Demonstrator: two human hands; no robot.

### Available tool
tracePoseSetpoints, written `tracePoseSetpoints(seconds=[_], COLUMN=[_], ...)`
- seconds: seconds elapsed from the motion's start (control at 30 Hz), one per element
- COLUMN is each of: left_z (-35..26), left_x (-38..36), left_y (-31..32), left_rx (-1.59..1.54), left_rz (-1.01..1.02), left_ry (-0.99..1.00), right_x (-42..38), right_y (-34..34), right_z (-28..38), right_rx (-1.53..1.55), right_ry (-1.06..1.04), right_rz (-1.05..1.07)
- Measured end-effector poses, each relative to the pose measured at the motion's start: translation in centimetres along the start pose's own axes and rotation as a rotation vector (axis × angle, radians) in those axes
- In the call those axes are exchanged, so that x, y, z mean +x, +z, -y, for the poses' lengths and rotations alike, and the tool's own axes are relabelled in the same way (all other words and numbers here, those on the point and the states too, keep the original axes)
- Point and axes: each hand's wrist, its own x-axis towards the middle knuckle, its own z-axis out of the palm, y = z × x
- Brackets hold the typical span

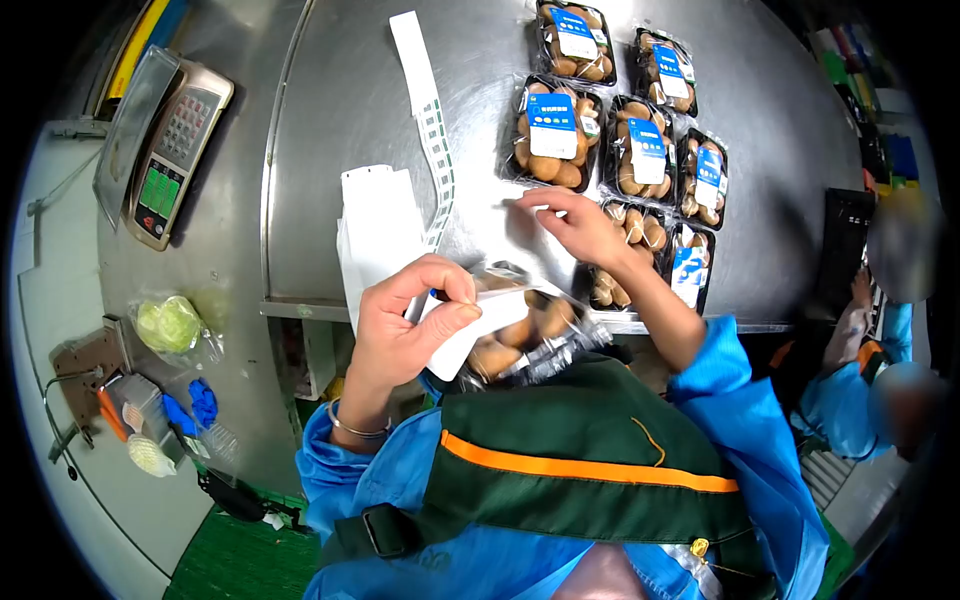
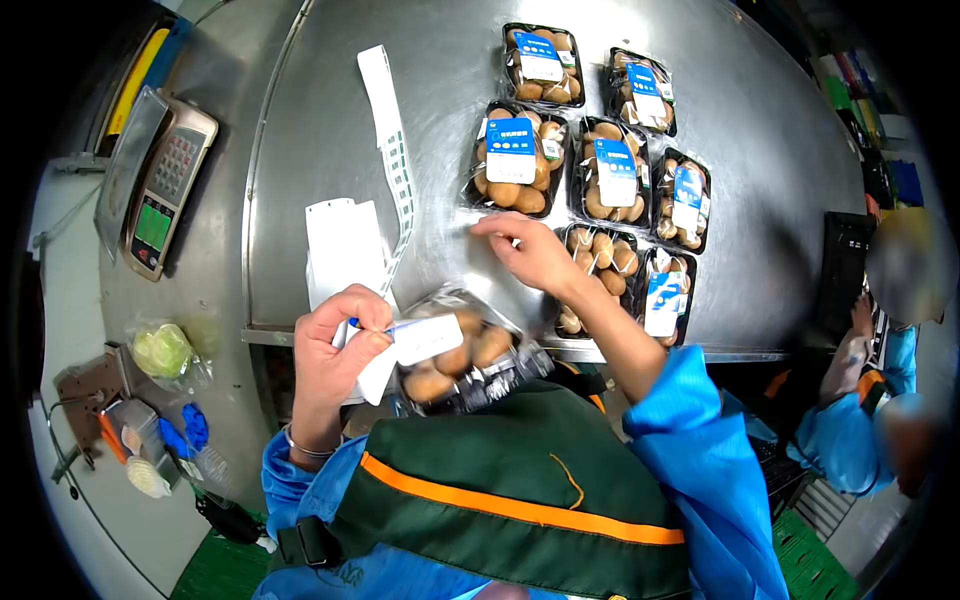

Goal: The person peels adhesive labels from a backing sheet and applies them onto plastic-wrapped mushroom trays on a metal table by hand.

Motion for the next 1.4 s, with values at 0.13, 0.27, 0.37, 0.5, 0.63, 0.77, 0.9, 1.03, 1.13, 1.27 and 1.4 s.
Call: tracePoseSetpoints(seconds=[0.13,0.27,0.37,0.5,0.63,0.77,0.9,1.03,1.13,1.27,1.4], left_z=[1.5,0.7,-1.0,-4.5,-1.3,-1.2,1.0,-0.3,-2.3,-2.5,-0.4], left_x=[0.5,0.9,1.6,2.2,2.6,4.1,4.1,3.8,4.1,5.8,6.5], left_y=[1.2,3.3,4.7,7.2,6.5,7.6,8.9,10.1,10.3,12.3,13.3], left_rx=[0.24,0.108,0.208,0.011,-0.062,0.209,0.133,-0.067,-0.432,-0.347,-0.605], left_rz=[0.053,-0.083,0.102,0.59,0.161,0.135,0.213,0.563,0.652,0.142,0.257], left_ry=[0.015,-0.165,0.007,0.067,-0.138,-0.174,-0.329,-0.423,-0.126,-0.514,-0.578], right_x=[-3.7,-6.0,-6.9,-7.4,-8.9,-10.8,-10.1,-9.6,-9.8,-10.2,-11.0], right_y=[-2.8,-1.4,-0.5,0.5,-0.5,-5.0,-1.4,1.7,2.2,-3.6,-8.5], right_z=[5.5,7.4,6.9,3.2,2.5,3.3,1.8,-0.8,-1.8,0.6,5.4], right_rx=[0.746,0.077,-0.261,-0.143,0.458,1.531,0.478,0.629,0.365,1.171,1.305], right_ry=[0.075,-0.182,-0.208,-0.019,-0.027,0.157,0.278,0.25,0.257,0.312,0.088], right_rz=[0.198,0.149,-0.091,-0.244,-0.522,-0.098,-0.229,-0.231,-0.369,-0.474,-0.15])
